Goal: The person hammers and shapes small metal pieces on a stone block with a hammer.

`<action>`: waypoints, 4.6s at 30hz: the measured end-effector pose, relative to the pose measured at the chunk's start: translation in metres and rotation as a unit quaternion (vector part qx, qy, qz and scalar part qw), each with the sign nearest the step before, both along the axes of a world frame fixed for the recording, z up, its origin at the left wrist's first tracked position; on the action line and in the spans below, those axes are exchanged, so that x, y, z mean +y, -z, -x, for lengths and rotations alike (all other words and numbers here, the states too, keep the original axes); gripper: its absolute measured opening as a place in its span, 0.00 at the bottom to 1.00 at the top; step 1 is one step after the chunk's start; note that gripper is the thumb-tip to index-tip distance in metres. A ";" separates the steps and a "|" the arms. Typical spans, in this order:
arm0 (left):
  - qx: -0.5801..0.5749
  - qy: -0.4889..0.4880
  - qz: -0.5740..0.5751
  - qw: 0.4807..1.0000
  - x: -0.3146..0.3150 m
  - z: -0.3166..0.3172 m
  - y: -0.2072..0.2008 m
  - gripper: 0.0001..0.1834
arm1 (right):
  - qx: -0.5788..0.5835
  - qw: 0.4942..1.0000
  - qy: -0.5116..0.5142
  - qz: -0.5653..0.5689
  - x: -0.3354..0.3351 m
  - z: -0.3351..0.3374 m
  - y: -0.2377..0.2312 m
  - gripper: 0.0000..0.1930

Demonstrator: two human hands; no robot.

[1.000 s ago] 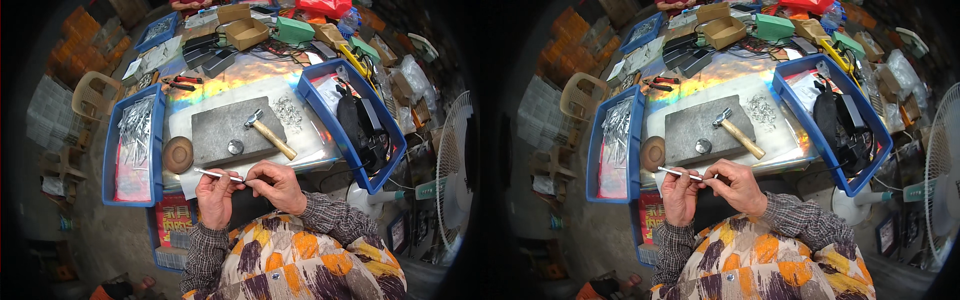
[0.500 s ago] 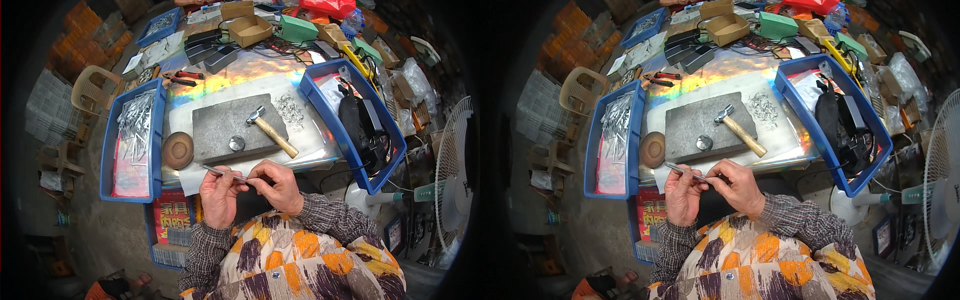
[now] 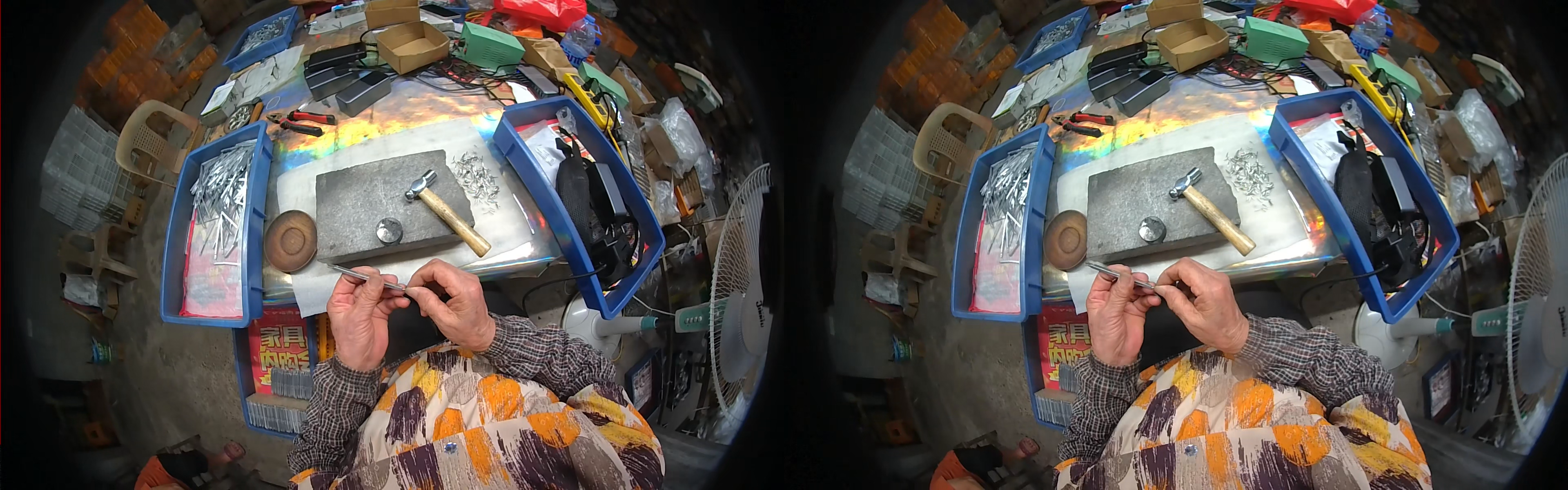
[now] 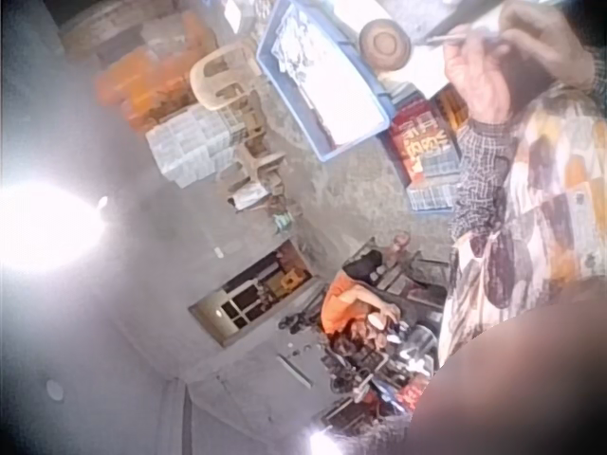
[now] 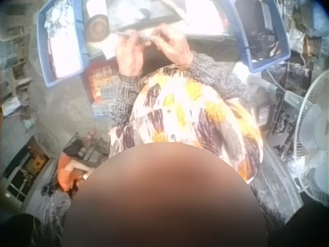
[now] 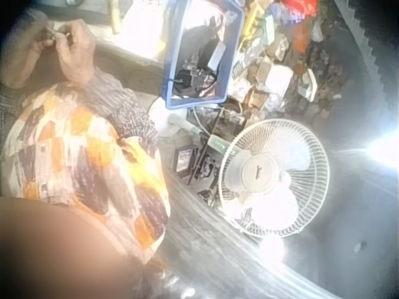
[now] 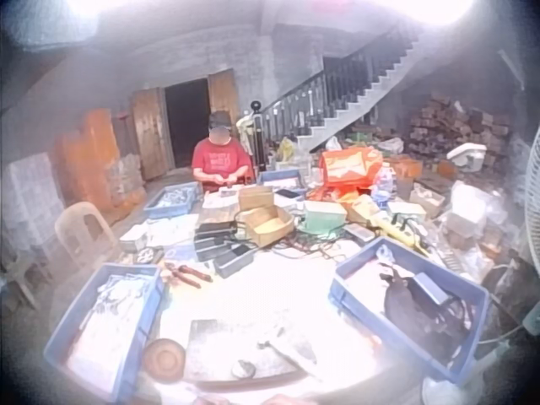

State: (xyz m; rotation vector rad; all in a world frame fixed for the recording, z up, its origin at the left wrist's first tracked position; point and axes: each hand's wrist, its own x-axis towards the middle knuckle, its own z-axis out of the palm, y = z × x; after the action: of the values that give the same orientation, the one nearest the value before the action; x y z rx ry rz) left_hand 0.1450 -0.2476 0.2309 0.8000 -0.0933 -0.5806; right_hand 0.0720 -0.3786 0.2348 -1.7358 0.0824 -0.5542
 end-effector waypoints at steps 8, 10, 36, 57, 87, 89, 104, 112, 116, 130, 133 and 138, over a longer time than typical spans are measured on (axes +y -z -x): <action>-0.036 -0.033 -0.007 0.999 -0.004 0.002 0.003 0.05 | -0.016 0.999 0.031 0.003 0.006 -0.002 0.006 0.02; -0.050 -0.041 -0.015 0.998 -0.004 0.002 0.003 0.05 | -0.019 0.999 0.034 -0.010 0.008 -0.003 0.006 0.03; -0.102 -0.067 -0.062 0.991 -0.002 -0.001 0.013 0.05 | 0.017 0.999 0.035 -0.036 0.009 -0.005 0.015 0.04; -0.120 -0.062 -0.105 0.985 -0.007 -0.011 0.019 0.07 | 0.012 0.998 0.042 0.045 0.001 -0.019 0.024 0.04; -0.361 -0.130 -0.286 0.878 -0.037 -0.066 0.023 0.05 | 0.046 0.994 0.014 0.093 -0.026 -0.008 0.033 0.04; -0.367 -0.131 -0.290 0.874 -0.037 -0.066 0.023 0.04 | 0.048 0.995 0.013 0.091 -0.026 -0.008 0.033 0.04; -0.536 -0.150 -0.378 0.740 -0.037 -0.065 0.015 0.05 | -0.074 0.974 0.016 0.215 -0.040 -0.053 -0.031 0.10; -0.565 -0.141 -0.403 0.706 -0.034 -0.065 0.023 0.07 | -0.101 0.937 -0.053 0.329 -0.038 -0.084 -0.031 0.08; -0.551 -0.153 -0.374 0.730 -0.037 -0.064 0.021 0.07 | -0.130 0.933 -0.017 0.335 -0.031 -0.077 -0.018 0.06; -0.496 -0.194 -0.371 0.761 -0.041 -0.059 0.027 0.08 | -0.217 0.895 0.066 0.383 -0.019 -0.054 0.026 0.16; -0.491 -0.192 -0.364 0.768 -0.040 -0.059 0.030 0.07 | -0.211 0.902 0.062 0.371 -0.021 -0.050 0.025 0.19; -0.494 -0.184 -0.360 0.770 -0.036 -0.060 0.032 0.06 | -0.059 0.878 0.138 0.455 -0.043 -0.026 0.004 0.29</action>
State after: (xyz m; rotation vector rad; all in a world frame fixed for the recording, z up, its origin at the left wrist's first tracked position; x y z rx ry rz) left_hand 0.2051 -0.2839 0.1989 1.7801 -0.7013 0.2835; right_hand 0.0978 -0.4219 0.2312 -2.6234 -0.0290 -1.0135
